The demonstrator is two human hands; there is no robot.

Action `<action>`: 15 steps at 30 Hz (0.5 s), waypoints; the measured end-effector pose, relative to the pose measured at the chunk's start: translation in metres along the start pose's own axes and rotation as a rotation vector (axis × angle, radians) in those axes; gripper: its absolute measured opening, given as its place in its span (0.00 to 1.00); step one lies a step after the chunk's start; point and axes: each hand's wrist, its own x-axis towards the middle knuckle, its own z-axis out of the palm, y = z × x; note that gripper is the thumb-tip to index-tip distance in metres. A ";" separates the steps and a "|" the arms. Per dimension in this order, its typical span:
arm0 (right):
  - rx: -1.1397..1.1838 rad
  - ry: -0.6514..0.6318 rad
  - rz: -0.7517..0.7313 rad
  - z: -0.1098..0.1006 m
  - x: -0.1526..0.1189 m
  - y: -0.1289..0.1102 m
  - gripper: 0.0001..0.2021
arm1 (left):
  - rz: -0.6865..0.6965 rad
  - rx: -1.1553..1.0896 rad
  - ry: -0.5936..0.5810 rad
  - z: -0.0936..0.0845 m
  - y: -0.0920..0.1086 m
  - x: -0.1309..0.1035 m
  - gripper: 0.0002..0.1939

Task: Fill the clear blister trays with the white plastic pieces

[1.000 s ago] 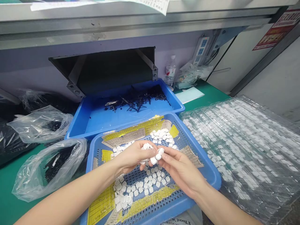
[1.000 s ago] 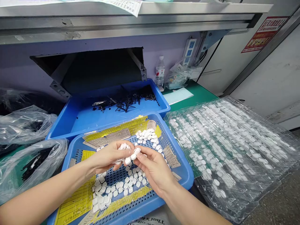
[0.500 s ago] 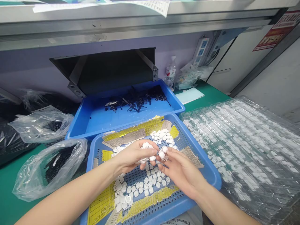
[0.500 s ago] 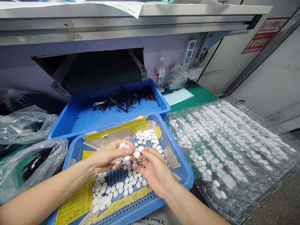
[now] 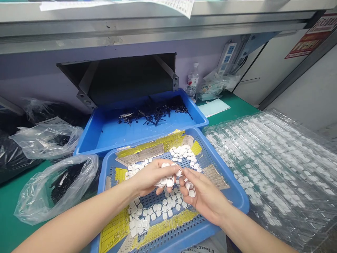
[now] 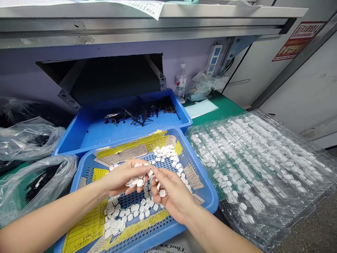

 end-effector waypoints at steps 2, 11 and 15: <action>-0.016 -0.023 -0.005 0.000 0.000 0.001 0.09 | 0.014 0.159 0.030 0.003 -0.001 -0.002 0.09; 0.135 0.066 -0.055 0.000 0.001 -0.003 0.07 | -0.035 -0.044 -0.039 0.001 0.002 -0.003 0.16; 0.114 0.052 -0.066 0.000 -0.001 -0.004 0.07 | -0.043 -0.119 -0.068 -0.002 0.000 0.001 0.11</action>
